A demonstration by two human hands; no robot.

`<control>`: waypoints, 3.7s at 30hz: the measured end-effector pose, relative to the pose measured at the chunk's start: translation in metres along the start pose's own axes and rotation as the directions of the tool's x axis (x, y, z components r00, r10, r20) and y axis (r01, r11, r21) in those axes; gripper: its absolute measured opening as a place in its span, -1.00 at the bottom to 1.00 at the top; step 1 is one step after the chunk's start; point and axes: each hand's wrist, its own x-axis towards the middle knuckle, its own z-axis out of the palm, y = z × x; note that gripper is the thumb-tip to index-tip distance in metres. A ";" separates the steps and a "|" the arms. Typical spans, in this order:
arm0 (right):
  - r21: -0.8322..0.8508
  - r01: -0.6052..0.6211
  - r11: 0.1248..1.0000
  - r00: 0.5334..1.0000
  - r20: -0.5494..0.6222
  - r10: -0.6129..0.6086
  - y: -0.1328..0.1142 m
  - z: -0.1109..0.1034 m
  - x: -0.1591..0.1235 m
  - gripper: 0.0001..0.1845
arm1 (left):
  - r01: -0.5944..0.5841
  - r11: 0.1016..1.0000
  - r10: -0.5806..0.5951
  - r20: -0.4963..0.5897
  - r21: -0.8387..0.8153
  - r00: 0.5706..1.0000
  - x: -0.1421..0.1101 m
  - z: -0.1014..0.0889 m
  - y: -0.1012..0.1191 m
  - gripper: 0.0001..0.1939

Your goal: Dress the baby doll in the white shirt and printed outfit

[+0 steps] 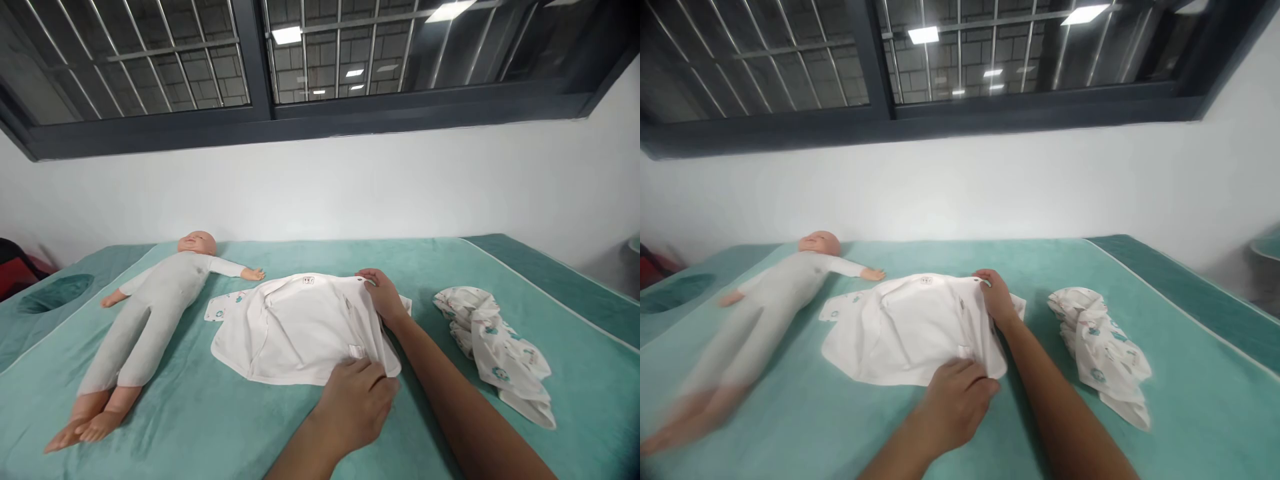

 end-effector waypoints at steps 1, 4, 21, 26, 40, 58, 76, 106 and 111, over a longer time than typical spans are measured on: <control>-0.010 0.014 1.000 1.000 -0.008 -0.014 0.000 0.000 0.001 -0.67 | -0.015 1.000 0.015 0.009 0.024 1.000 -0.001 0.000 0.000 -0.90; -0.055 0.009 0.998 1.000 -0.007 -0.009 0.000 -0.001 0.000 -0.65 | -0.035 0.998 0.033 0.026 0.047 0.999 -0.002 0.001 0.002 -0.90; -0.488 0.092 0.868 0.992 0.121 -0.037 -0.014 -0.005 -0.016 -0.76 | 0.288 0.956 -0.284 0.063 -0.062 0.957 0.009 0.002 -0.004 -0.75; -0.561 0.094 0.822 0.996 0.050 -0.080 -0.012 -0.005 -0.015 -0.78 | 0.239 0.965 -0.234 0.059 -0.112 0.971 0.005 0.006 -0.006 -0.82; -0.552 0.408 0.728 0.913 0.264 -0.311 -0.022 -0.003 -0.030 -0.67 | 0.600 0.787 -0.511 -0.396 0.142 0.763 -0.075 -0.052 -0.077 -0.82; -0.575 0.630 0.522 0.732 0.663 -0.155 -0.070 0.055 -0.058 -0.47 | 0.796 0.603 -0.709 -0.420 0.055 0.566 -0.146 -0.073 -0.104 -0.77; -0.695 0.531 0.484 0.847 0.449 -0.285 -0.043 0.180 -0.058 -0.75 | 0.649 0.760 -0.511 -0.634 -0.020 0.580 -0.152 -0.078 -0.099 -0.93; -0.474 0.717 0.512 0.670 0.673 -0.315 -0.047 0.176 -0.059 -0.61 | 0.625 0.767 -0.488 -0.497 0.148 0.717 -0.148 -0.075 -0.099 -0.80; -0.497 0.708 0.502 0.680 0.672 -0.294 -0.043 0.182 -0.060 -0.61 | 0.601 0.778 -0.492 -0.418 0.182 0.764 -0.146 -0.075 -0.097 -0.82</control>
